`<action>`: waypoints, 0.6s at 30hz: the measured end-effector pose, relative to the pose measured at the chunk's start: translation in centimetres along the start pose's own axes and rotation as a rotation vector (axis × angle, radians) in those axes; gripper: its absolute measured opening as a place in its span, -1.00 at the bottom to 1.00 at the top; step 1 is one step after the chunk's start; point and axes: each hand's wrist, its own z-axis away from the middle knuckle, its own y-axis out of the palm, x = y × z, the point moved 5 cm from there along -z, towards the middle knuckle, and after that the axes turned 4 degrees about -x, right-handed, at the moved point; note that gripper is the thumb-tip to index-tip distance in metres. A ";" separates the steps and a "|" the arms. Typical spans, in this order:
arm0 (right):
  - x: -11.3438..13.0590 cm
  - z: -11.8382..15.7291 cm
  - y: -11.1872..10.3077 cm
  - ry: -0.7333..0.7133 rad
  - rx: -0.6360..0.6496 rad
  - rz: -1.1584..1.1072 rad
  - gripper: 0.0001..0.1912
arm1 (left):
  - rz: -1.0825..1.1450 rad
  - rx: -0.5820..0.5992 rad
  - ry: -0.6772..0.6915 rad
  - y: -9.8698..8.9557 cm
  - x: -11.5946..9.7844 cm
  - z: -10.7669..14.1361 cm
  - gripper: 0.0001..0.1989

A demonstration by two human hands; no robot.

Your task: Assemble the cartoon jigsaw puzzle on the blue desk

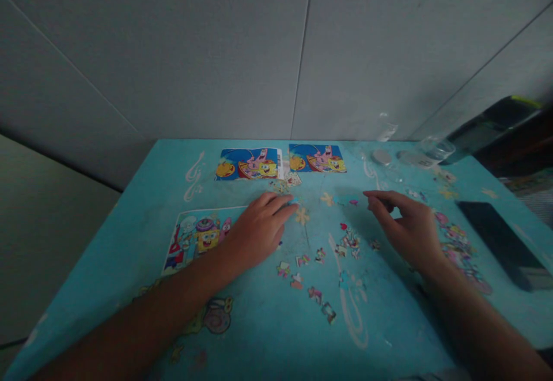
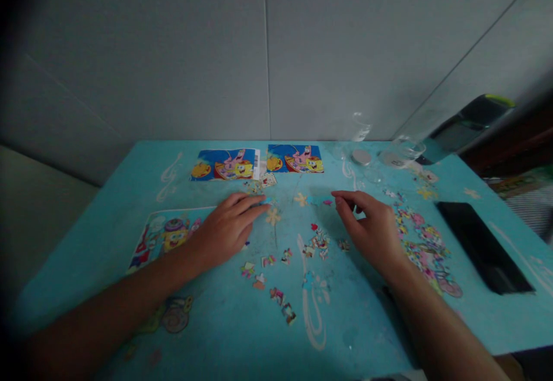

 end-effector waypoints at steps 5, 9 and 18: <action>0.5 0.3 -0.2 -0.010 -0.013 -0.007 -0.75 | 0.028 0.004 0.000 -0.2 0.0 -0.1 -0.58; 0.7 0.4 -0.1 -0.017 0.004 -0.020 -0.75 | 0.008 0.023 -0.006 -0.4 -0.3 -0.2 -0.57; 1.2 0.6 -0.2 -0.071 0.010 -0.047 -0.75 | -0.040 0.229 0.061 -0.8 1.1 -0.1 -0.42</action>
